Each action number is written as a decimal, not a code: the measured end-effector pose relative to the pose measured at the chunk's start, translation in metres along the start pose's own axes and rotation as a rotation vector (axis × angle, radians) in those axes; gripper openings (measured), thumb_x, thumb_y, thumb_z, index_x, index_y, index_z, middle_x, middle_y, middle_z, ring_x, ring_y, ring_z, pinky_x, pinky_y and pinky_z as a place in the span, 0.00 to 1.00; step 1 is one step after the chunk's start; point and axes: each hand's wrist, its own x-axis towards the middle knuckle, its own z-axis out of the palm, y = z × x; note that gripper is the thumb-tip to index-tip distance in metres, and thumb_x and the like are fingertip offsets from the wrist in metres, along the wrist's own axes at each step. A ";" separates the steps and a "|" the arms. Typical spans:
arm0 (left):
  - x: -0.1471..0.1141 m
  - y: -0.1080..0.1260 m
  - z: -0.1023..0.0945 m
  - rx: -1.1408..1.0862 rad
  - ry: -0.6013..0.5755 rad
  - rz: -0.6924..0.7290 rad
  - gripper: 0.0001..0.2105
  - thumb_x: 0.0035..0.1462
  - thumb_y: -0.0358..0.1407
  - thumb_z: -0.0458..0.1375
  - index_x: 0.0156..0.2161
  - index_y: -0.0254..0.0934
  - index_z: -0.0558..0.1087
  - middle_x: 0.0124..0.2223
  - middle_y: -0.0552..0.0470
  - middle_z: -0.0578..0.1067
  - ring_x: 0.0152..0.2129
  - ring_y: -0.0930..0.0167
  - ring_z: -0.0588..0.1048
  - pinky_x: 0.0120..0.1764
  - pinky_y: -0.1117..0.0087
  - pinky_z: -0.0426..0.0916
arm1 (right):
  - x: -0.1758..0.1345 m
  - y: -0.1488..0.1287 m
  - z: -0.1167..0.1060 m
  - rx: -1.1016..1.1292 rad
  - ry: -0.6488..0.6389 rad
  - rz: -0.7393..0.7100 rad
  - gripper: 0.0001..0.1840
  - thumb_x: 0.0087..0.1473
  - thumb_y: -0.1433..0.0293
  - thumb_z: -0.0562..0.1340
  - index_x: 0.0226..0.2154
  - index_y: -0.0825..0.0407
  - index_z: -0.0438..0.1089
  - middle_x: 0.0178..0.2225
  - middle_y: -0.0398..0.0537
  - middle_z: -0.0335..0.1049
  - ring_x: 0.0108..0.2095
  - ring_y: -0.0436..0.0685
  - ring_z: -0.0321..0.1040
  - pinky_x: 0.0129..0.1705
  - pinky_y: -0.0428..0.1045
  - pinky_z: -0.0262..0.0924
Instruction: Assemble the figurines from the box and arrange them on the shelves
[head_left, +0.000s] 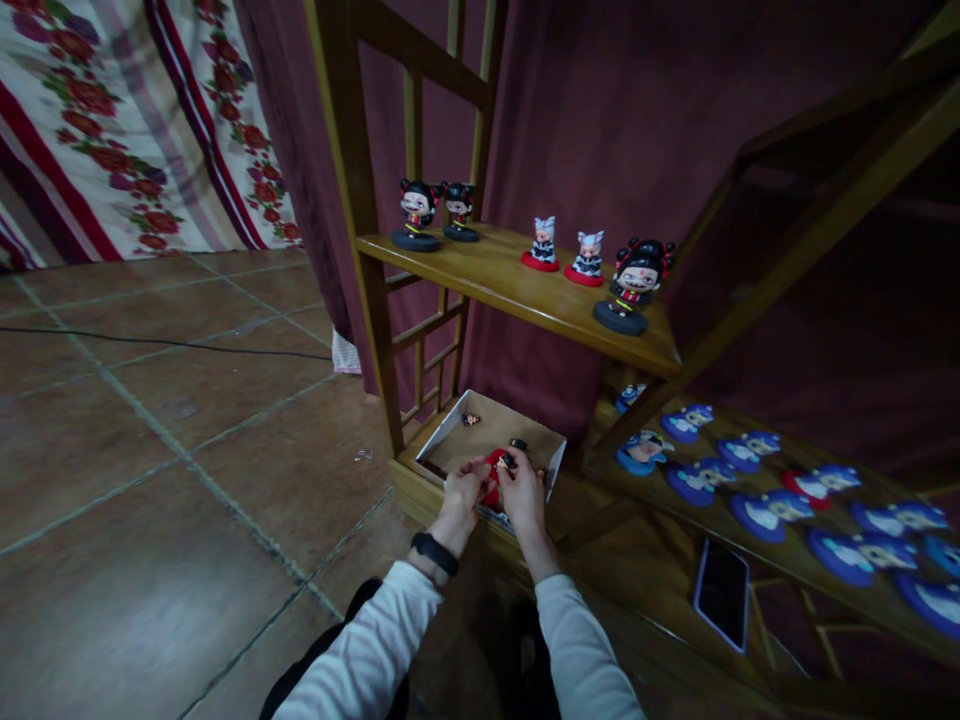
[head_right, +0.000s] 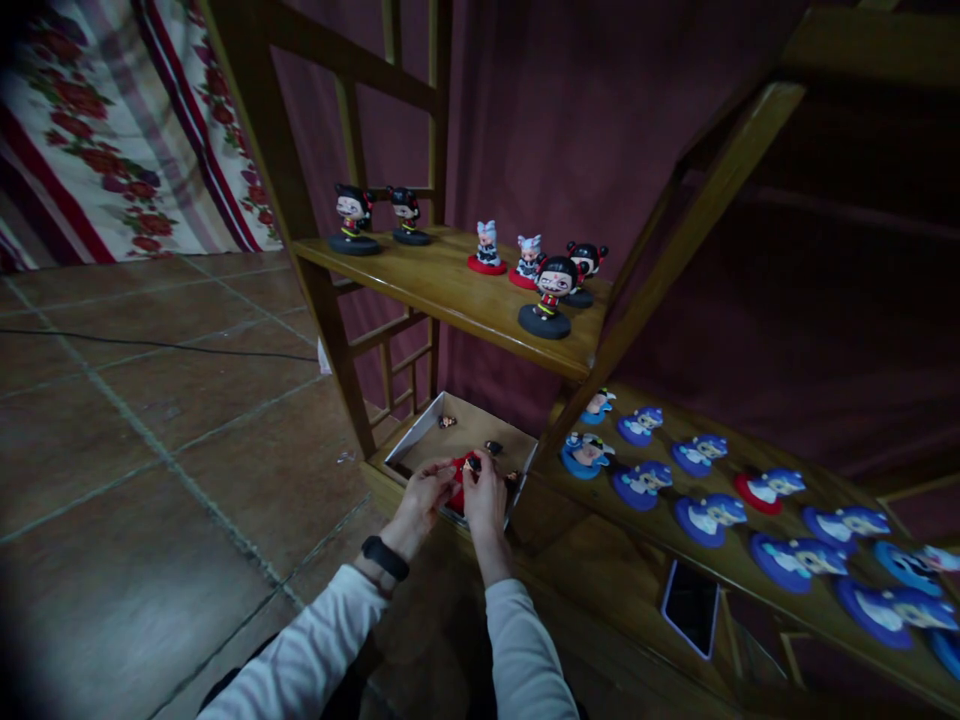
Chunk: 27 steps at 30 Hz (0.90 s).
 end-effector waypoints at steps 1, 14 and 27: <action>0.000 0.000 0.000 0.016 -0.013 0.017 0.08 0.43 0.28 0.62 0.32 0.31 0.71 0.25 0.53 0.73 0.16 0.79 0.69 0.25 0.77 0.67 | 0.000 0.000 0.001 -0.010 -0.005 -0.005 0.18 0.51 0.67 0.56 0.46 0.47 0.65 0.39 0.48 0.73 0.37 0.55 0.70 0.39 0.48 0.61; 0.003 0.006 0.000 -0.038 -0.006 -0.014 0.06 0.43 0.26 0.63 0.28 0.31 0.70 0.21 0.53 0.72 0.17 0.78 0.71 0.26 0.76 0.69 | 0.005 0.015 0.018 0.416 0.024 0.062 0.19 0.43 0.68 0.61 0.42 0.48 0.67 0.40 0.47 0.71 0.40 0.55 0.67 0.45 0.52 0.61; 0.002 0.016 0.000 -0.001 -0.145 -0.141 0.08 0.47 0.21 0.59 0.34 0.31 0.73 0.27 0.50 0.76 0.22 0.76 0.74 0.30 0.74 0.72 | 0.005 -0.002 0.006 0.863 -0.067 0.277 0.12 0.37 0.69 0.64 0.31 0.52 0.70 0.32 0.44 0.73 0.35 0.54 0.68 0.41 0.51 0.60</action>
